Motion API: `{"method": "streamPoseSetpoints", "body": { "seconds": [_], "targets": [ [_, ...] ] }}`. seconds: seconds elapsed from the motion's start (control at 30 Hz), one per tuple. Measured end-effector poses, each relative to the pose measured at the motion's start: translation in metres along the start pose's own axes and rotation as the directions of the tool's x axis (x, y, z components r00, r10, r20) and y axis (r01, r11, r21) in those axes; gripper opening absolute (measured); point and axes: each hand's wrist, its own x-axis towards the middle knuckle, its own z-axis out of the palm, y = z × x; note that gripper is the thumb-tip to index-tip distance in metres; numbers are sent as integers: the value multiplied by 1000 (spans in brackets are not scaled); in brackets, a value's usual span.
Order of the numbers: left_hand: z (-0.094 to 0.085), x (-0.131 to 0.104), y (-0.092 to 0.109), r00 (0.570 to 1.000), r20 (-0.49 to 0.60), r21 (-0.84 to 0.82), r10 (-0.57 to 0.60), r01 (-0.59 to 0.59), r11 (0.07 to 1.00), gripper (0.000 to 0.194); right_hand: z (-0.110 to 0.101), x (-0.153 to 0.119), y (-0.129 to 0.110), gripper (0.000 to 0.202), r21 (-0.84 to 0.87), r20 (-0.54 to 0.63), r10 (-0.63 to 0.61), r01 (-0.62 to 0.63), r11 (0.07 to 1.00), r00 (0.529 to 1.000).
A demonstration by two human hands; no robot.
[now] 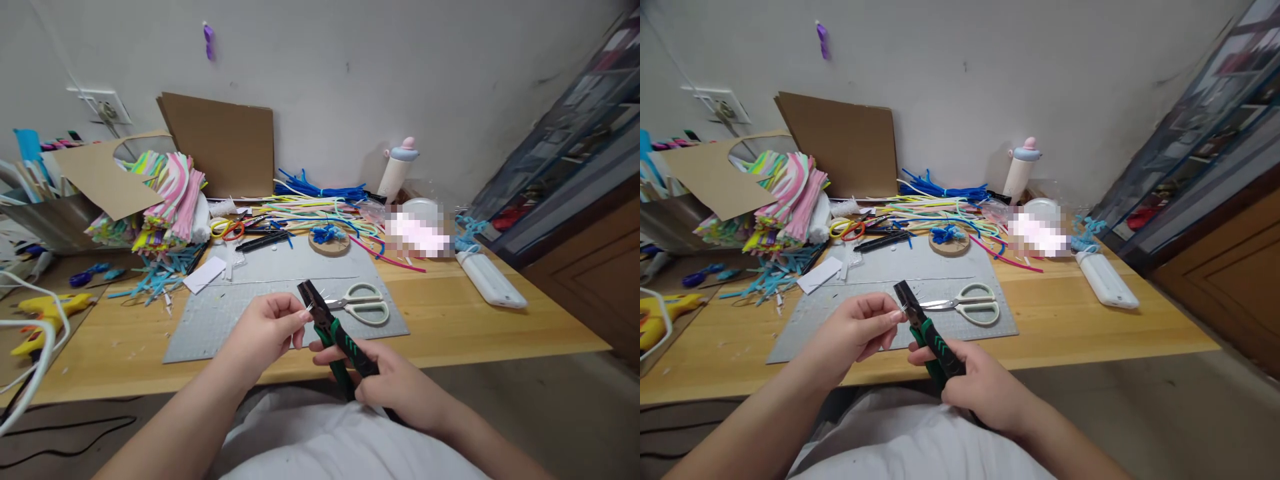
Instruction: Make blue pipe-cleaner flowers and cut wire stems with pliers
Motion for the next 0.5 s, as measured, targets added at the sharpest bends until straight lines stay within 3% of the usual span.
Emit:
{"method": "streamPoseSetpoints", "body": {
  "seconds": [0.13, 0.3, 0.5],
  "targets": [
    [-1, -2, -1, 1000, -6, 12, 14, -13, 1000, 23, -1, 0, 1, 56, 55, 17, -17, 16, 998, 1000],
    [-3, -2, -4, 998, -52, 61, 47, -44, 997, 21, 2, 4, 3, 59, -172, -176, -157, 127, 977, 972],
    [-5, -3, -4, 993, -62, 112, 105, -98, 989, 19, 1, 2, 1, 59, -379, -133, -230, 165, 910, 964]
  ]
}}
